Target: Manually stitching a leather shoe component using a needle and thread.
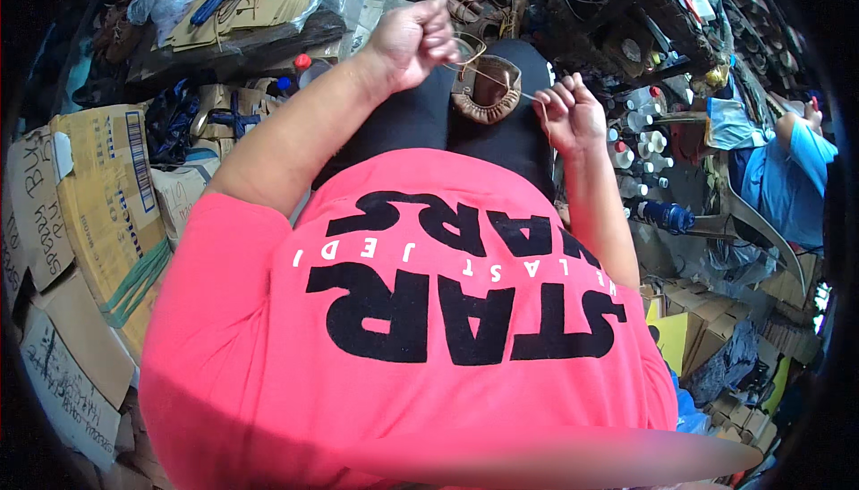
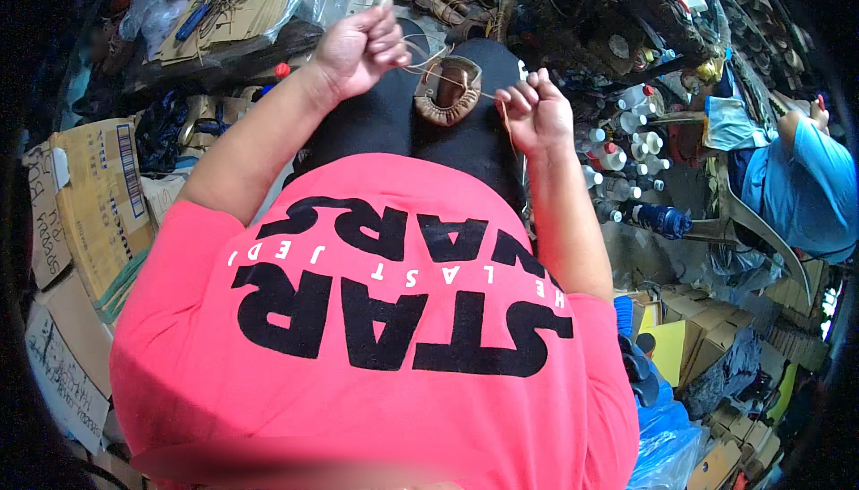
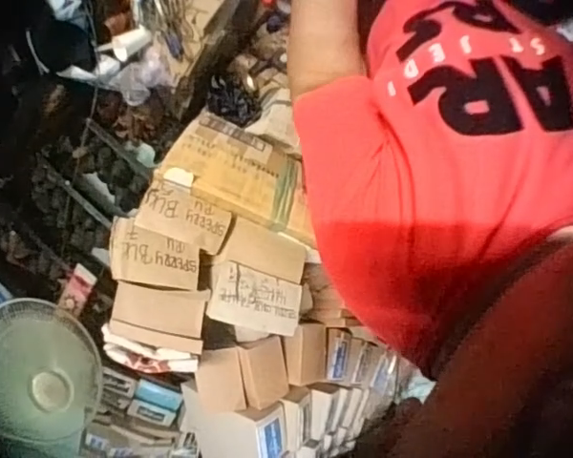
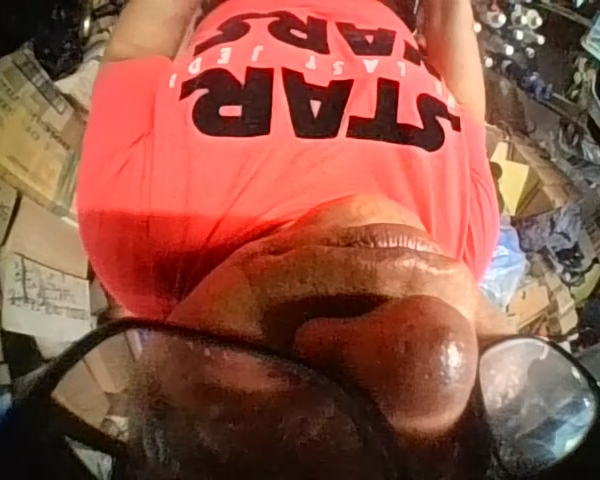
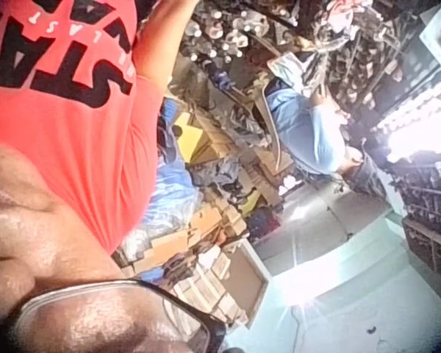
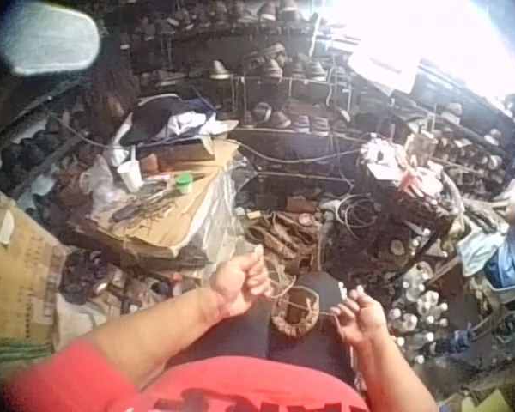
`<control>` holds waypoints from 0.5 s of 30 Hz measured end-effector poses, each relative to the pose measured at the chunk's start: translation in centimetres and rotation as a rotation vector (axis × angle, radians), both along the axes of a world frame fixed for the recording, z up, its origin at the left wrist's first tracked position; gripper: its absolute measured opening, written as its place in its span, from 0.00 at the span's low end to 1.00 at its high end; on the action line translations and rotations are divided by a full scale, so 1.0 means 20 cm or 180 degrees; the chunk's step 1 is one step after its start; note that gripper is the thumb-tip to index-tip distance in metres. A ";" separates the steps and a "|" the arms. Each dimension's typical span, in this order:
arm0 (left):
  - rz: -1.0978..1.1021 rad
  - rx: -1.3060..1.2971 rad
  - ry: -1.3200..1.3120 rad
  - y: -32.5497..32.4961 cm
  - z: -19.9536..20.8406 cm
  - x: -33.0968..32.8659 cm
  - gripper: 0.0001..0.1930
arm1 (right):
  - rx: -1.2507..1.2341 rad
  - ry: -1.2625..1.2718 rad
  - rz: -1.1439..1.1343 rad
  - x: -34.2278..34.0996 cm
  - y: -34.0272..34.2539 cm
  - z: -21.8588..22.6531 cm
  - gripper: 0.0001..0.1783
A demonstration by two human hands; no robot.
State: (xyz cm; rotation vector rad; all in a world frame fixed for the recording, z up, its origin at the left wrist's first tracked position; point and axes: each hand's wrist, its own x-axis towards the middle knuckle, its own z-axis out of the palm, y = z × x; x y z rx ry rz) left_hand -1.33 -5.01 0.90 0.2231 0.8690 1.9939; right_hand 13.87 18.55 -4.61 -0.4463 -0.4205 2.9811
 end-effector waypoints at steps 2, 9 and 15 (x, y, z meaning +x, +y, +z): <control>-0.0276 0.0243 -0.0008 -0.12 -0.05 -0.09 0.21 | 0.0359 -0.0015 0.0148 0.04 0.00 0.05 0.16; 0.0299 -0.1701 0.1503 -0.23 0.01 -0.09 0.15 | 0.1532 -0.0914 0.0227 0.16 0.09 0.03 0.15; 0.0095 -0.3780 0.4246 -0.76 -0.14 -0.26 0.20 | 0.5245 -0.2004 0.1434 0.55 0.31 -0.04 0.25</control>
